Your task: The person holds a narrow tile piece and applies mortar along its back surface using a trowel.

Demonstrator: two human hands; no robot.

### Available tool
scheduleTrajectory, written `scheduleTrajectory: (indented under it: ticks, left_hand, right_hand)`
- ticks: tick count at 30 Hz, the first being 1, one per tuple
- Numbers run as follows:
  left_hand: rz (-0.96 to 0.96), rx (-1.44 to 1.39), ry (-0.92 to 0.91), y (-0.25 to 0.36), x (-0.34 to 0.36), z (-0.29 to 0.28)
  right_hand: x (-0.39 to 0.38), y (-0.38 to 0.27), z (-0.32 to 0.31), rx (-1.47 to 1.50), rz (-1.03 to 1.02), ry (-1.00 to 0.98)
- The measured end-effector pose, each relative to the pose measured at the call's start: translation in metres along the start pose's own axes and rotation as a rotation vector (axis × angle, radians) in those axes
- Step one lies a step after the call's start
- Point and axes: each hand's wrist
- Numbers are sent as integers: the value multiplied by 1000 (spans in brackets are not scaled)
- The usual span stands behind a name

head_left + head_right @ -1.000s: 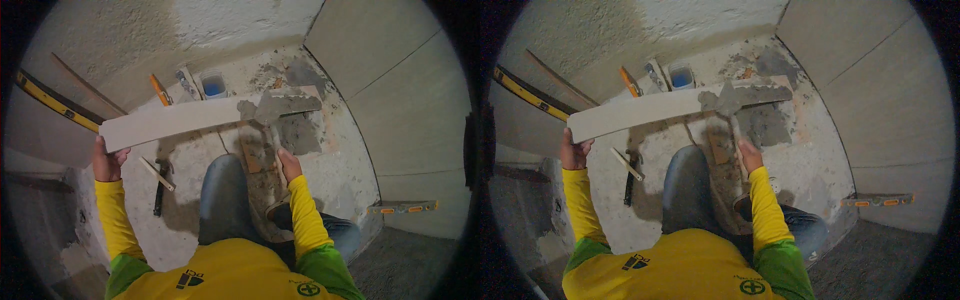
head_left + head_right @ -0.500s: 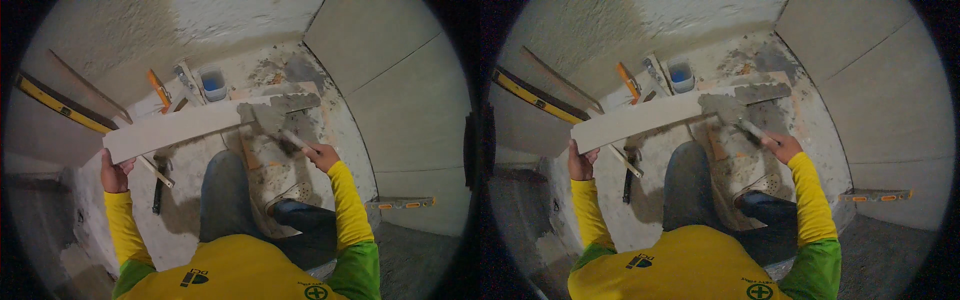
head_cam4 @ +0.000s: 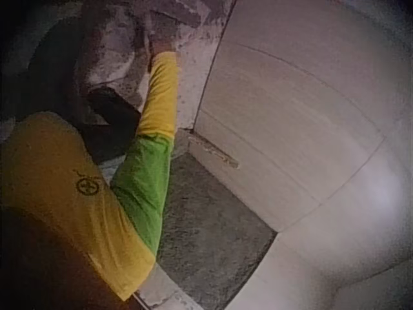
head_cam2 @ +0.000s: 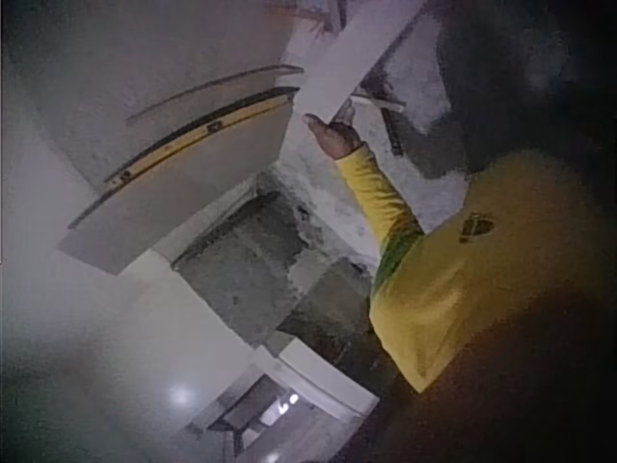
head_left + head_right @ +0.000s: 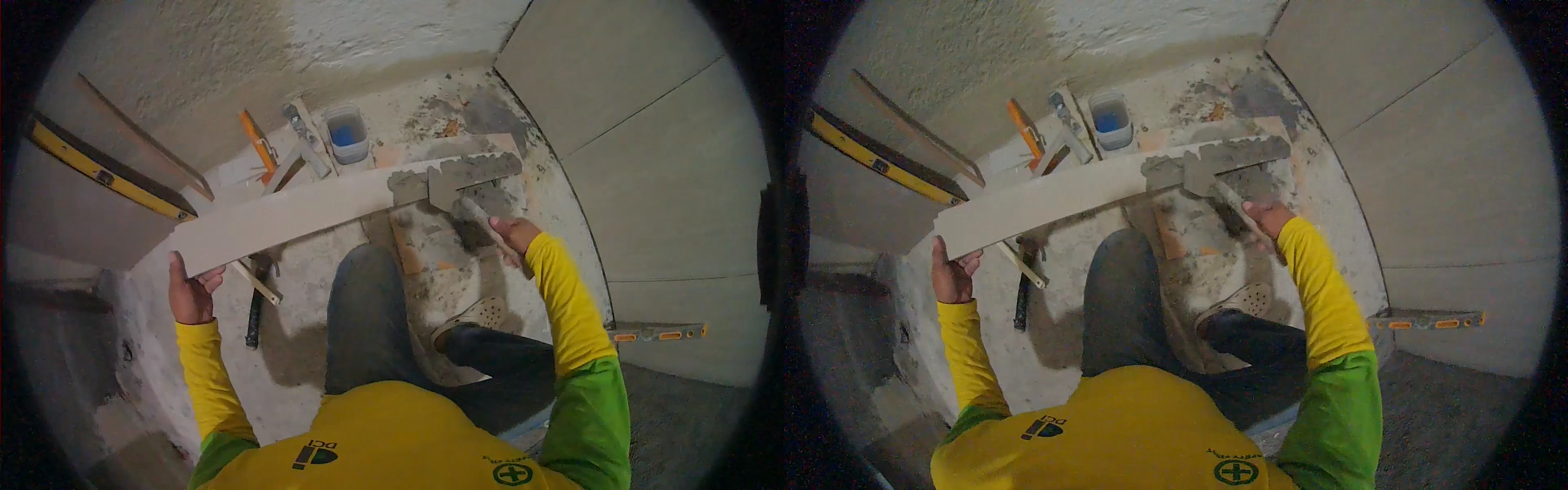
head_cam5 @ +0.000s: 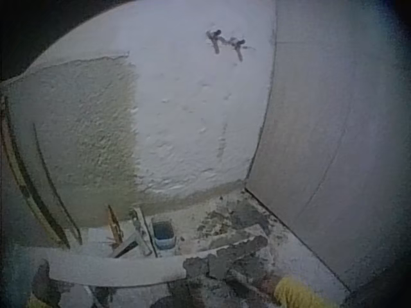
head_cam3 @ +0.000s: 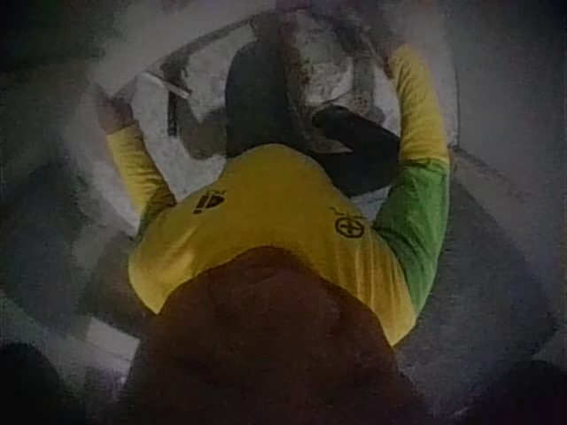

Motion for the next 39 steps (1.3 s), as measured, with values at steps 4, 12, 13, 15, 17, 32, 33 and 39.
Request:
scheduleTrajectory:
  ticks: [4, 12, 13, 15, 17, 32, 33, 39]
  left_hand:
    - [11, 28, 54, 0, -4, 2]
    - [-33, 40, 51, -7, 3, 0]
    - [-31, 36, 86, -10, 4, -3]
    - [-37, 62, 59, -8, 7, -9]
    - [-24, 48, 31, -12, 13, -12]
    - [-66, 62, 40, -20, 27, 5]
    - [-62, 79, 67, -17, 21, -5]
    - [-27, 74, 116, -2, 8, -14]
  right_hand:
    - [-16, 4, 66, 591, 52, -30]
    - [-47, 57, 41, 229, 33, 54]
    - [-50, 63, 21, 85, 86, 72]
    - [-42, 78, -10, -154, 172, 165]
    - [-12, 119, -34, -245, 217, 258]
    - [178, 247, -74, -420, 146, 262]
    - [180, 234, -59, -469, 115, 178]
    - [116, 188, -6, -514, 283, 466]
Point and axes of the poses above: each hand's wrist, its own x-axis towards the middle knuckle, its own z-axis out of the palm, y = z × x, and after that the axes turned 9 degrees about x, right-handed
